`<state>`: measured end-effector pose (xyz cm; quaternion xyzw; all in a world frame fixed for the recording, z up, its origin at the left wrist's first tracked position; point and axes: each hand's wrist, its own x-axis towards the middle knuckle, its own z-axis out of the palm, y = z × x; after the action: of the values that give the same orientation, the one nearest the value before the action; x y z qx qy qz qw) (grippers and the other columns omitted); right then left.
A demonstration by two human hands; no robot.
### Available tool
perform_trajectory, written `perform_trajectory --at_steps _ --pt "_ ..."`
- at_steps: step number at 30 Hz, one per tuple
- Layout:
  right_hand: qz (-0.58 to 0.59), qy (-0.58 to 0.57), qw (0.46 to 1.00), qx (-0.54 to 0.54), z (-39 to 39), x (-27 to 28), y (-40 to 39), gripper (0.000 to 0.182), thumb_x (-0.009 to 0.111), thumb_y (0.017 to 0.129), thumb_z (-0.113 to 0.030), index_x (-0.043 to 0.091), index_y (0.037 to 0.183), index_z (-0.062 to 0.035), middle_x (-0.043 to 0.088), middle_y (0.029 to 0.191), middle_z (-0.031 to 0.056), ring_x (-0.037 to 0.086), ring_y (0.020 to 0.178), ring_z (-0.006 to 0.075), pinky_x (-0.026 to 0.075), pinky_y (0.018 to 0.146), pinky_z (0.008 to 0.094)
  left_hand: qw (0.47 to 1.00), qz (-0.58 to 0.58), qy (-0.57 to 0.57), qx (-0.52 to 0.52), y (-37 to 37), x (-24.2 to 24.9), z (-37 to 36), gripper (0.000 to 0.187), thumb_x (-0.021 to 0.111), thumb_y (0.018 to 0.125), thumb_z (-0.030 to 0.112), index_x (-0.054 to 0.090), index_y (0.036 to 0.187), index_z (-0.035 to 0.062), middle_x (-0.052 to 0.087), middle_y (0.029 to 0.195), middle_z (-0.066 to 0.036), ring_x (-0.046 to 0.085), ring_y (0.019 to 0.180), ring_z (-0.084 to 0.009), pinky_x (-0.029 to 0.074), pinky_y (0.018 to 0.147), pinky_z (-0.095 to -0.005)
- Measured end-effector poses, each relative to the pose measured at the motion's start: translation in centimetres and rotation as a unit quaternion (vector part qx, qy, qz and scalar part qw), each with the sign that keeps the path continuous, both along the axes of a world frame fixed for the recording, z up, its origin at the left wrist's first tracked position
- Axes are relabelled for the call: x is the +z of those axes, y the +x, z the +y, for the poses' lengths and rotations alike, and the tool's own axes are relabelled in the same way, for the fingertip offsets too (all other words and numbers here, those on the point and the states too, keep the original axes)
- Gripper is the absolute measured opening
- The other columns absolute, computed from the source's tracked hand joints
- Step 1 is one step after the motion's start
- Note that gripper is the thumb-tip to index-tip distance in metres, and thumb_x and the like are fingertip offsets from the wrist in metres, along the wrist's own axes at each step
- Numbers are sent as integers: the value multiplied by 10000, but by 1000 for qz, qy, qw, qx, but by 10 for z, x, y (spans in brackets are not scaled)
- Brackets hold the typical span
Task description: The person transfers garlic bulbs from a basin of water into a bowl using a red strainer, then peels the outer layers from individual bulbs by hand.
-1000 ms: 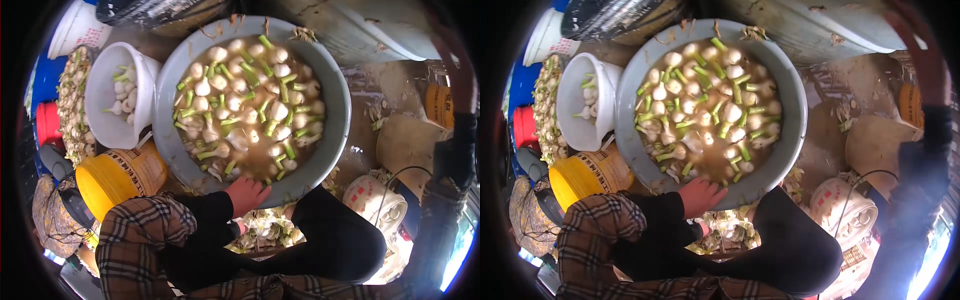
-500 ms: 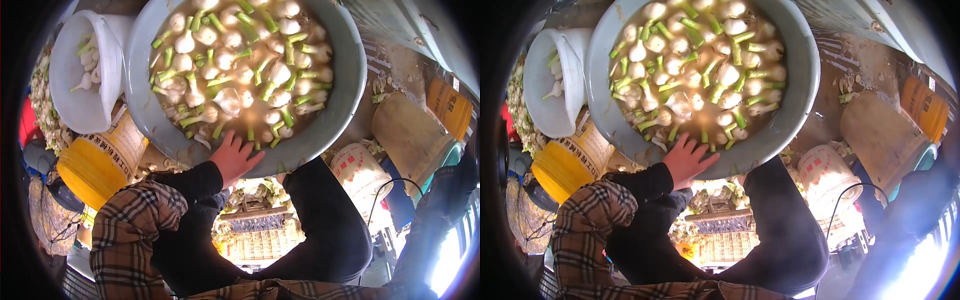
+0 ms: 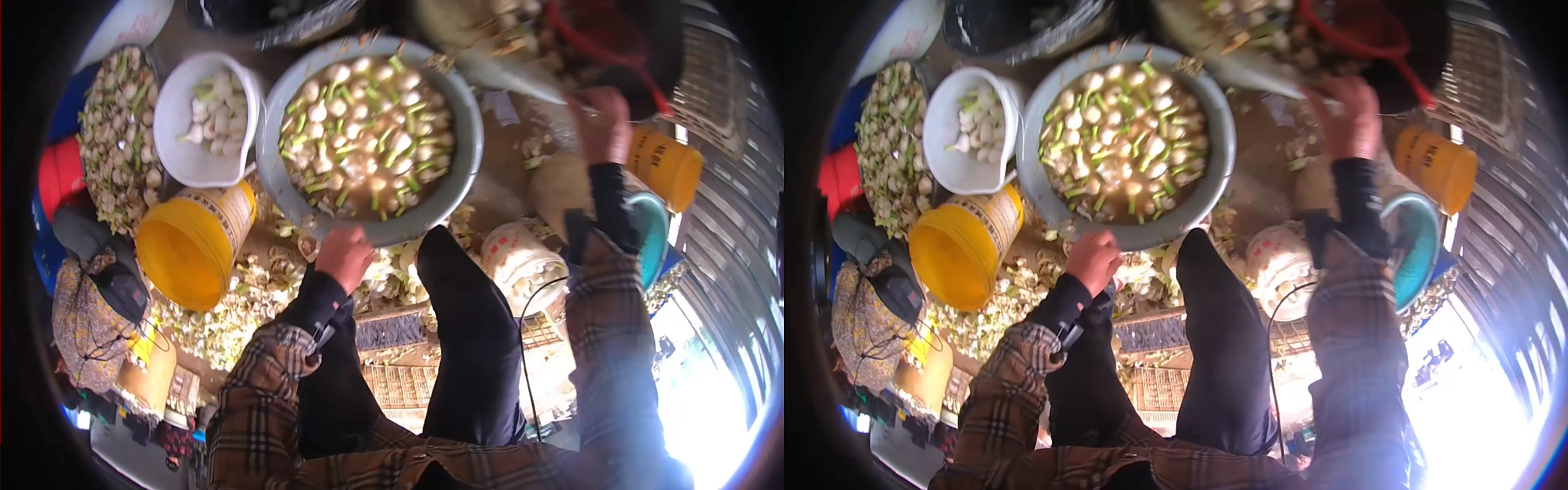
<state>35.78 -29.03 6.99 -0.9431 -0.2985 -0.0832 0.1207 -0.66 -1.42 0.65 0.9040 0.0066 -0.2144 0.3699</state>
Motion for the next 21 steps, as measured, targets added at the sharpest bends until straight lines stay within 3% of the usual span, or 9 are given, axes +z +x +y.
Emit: perform_trajectory --at_steps 1,4,9,10,11,12,14,16,21 --pt "21 17 1000 -7 7 9 -3 192 765 709 -278 694 784 -116 610 858 60 573 913 275 465 821 389 1000 -5 16 7 3 21 1 60 670 687 86 665 722 133 564 839 -61 575 786 -289 440 723 -428" --pt "47 59 997 1 13 17 -3 239 784 647 -308 665 723 -114 569 788 59 557 815 277 446 711 407 993 37 104 29 13 79 2 253 647 708 76 644 951 146 579 856 -88 577 826 -312 443 725 -430" --pt "91 -35 994 -47 16 24 -1 246 740 669 -381 664 737 -157 561 832 51 551 849 276 440 718 413 985 51 85 138 27 154 -21 303 627 764 70 628 1062 126 632 873 -105 600 810 -303 467 743 -413" --pt "117 7 992 -48 13 19 2 249 734 663 -385 661 747 -163 561 851 51 548 876 271 438 735 412 983 56 74 161 36 166 -29 311 626 785 81 623 1093 127 640 871 -108 611 790 -292 473 730 -404" --pt "144 57 986 -58 12 27 1 235 723 671 -368 659 762 -161 561 865 50 544 897 266 434 752 418 984 65 81 144 35 190 -43 311 626 785 81 623 1093 127 640 871 -108 611 790 -292 473 730 -404" --pt "167 3 983 -72 13 29 2 215 707 686 -341 654 788 -159 560 890 52 532 931 267 425 787 427 973 84 86 198 37 213 -64 288 624 806 88 626 1093 118 651 883 -102 627 805 -277 487 733 -385" --pt "198 32 977 -69 13 40 20 210 690 713 -311 655 851 -156 554 950 56 515 978 271 412 834 429 952 85 109 274 73 231 -83 212 645 836 128 647 1047 102 668 882 -76 654 849 -235 510 749 -350" --pt "292 39 955 -38 3 42 10 242 677 732 -305 652 920 -155 542 1008 65 496 1025 275 399 870 427 962 85 44 256 104 258 -110 176 658 829 149 665 997 98 671 873 -73 651 843 -237 508 743 -352" --pt "391 32 920 23 -10 42 24 385 686 735 -368 652 1048 -148 542 1118 109 488 1093 320 411 926 444 959 62 74 265 157 287 -141 169 626 855 180 665 1004 110 674 943 -49 638 864 -226 439 827 -370"
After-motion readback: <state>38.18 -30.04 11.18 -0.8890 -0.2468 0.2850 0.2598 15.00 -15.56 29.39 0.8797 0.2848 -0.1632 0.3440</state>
